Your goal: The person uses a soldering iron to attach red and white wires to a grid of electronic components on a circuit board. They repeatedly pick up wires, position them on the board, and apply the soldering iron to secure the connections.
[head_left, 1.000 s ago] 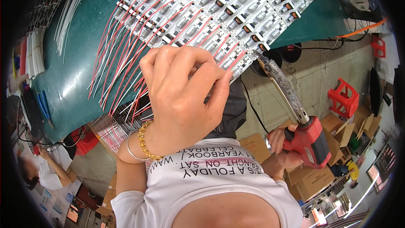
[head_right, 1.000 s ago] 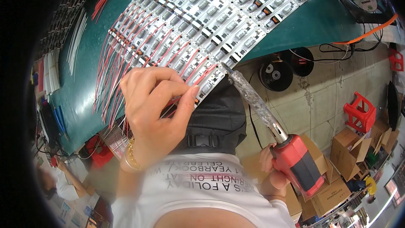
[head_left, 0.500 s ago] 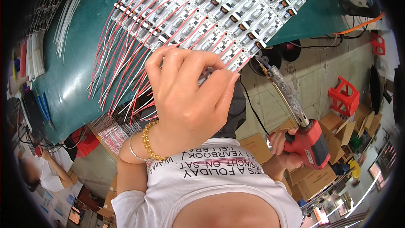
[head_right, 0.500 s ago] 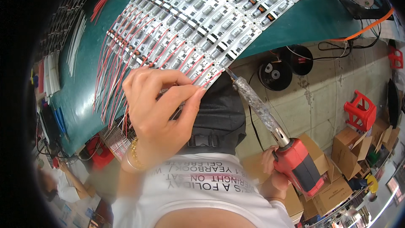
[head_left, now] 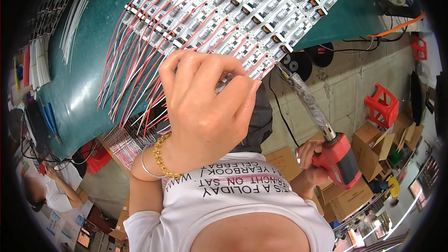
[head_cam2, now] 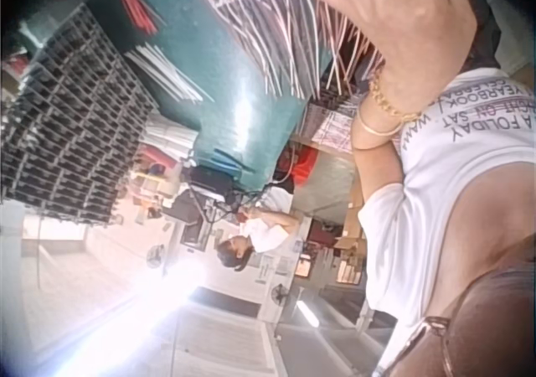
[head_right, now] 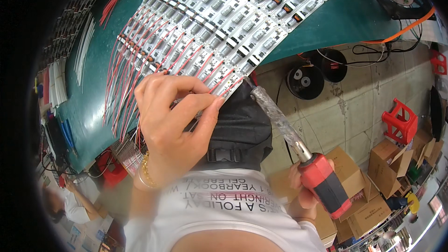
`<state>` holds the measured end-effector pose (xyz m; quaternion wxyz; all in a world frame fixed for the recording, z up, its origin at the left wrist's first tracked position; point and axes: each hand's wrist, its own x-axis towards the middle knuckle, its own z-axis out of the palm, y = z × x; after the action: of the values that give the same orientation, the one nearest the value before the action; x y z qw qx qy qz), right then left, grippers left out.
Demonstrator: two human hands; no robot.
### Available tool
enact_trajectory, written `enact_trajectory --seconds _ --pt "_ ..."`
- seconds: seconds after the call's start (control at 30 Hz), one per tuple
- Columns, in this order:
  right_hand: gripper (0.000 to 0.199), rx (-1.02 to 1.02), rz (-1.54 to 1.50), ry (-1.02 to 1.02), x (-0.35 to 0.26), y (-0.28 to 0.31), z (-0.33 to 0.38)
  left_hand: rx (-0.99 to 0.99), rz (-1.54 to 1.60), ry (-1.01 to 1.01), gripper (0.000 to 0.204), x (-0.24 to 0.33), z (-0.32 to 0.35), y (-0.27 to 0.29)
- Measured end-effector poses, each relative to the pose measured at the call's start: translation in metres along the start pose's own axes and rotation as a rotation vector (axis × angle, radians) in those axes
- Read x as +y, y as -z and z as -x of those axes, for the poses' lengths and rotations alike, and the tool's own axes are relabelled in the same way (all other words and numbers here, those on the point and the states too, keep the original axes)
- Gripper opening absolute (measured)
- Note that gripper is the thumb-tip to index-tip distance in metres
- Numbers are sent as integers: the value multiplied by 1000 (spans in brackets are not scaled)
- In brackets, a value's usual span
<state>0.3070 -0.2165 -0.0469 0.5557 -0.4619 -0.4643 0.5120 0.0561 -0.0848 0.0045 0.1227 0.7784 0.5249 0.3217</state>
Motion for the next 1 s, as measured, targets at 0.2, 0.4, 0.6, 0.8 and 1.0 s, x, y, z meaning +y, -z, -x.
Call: enact_trajectory --seconds 0.2,0.4,0.6,0.8,1.0 --pt "90 -51 -118 3 0 11 2 3 10 2 16 0 -1 -2" --pt "84 119 -138 -77 3 15 15 41 46 4 15 2 -3 -7" --pt "87 -120 -313 116 -4 -18 -44 66 122 20 23 2 4 -2" --pt "80 -1 -13 232 -8 -33 -72 151 -553 185 31 -108 2 101" --pt "82 12 291 364 -37 -32 -118 85 -583 133 32 -224 -12 140"
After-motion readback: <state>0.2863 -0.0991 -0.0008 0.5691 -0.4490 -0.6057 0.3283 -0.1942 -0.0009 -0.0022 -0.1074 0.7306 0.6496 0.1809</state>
